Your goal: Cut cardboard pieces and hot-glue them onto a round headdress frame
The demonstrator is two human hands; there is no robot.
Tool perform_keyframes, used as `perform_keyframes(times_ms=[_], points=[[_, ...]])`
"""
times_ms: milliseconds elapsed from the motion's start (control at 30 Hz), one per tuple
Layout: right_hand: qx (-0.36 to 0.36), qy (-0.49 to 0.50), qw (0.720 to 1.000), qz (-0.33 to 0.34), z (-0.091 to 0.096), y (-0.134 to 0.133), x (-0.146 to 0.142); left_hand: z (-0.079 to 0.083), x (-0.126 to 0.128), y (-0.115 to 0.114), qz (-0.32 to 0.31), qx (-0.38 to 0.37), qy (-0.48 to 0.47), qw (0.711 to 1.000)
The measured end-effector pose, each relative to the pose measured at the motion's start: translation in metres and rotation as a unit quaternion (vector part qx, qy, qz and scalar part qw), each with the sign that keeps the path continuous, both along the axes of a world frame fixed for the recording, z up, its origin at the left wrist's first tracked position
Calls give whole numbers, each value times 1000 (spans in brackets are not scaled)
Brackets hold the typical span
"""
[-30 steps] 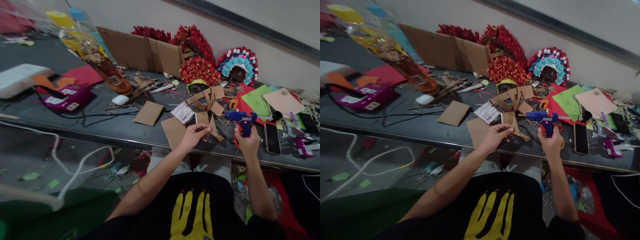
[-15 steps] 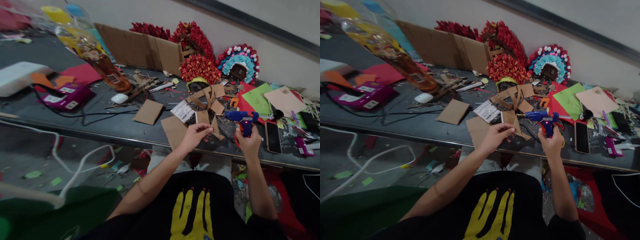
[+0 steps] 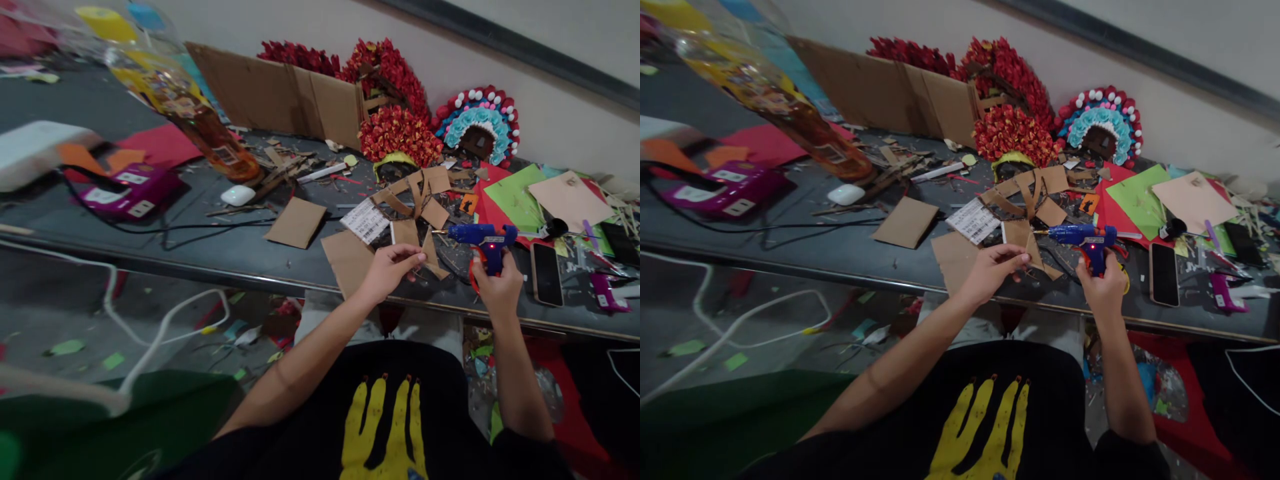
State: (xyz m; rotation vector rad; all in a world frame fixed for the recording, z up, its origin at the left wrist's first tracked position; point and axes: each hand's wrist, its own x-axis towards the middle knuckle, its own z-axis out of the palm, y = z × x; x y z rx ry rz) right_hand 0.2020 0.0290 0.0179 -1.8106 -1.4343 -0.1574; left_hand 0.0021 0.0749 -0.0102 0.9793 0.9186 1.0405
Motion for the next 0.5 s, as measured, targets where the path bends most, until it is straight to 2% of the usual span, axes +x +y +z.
perform_keyframes(times_ms=[233,500], points=[[4,1,1000,-7,-2,-2,0,-3,-1,2,7,-3,-16,1000],[-1,-6,1000,-3,-1,-4,1,1,-2,1,10,-12,-12,1000]])
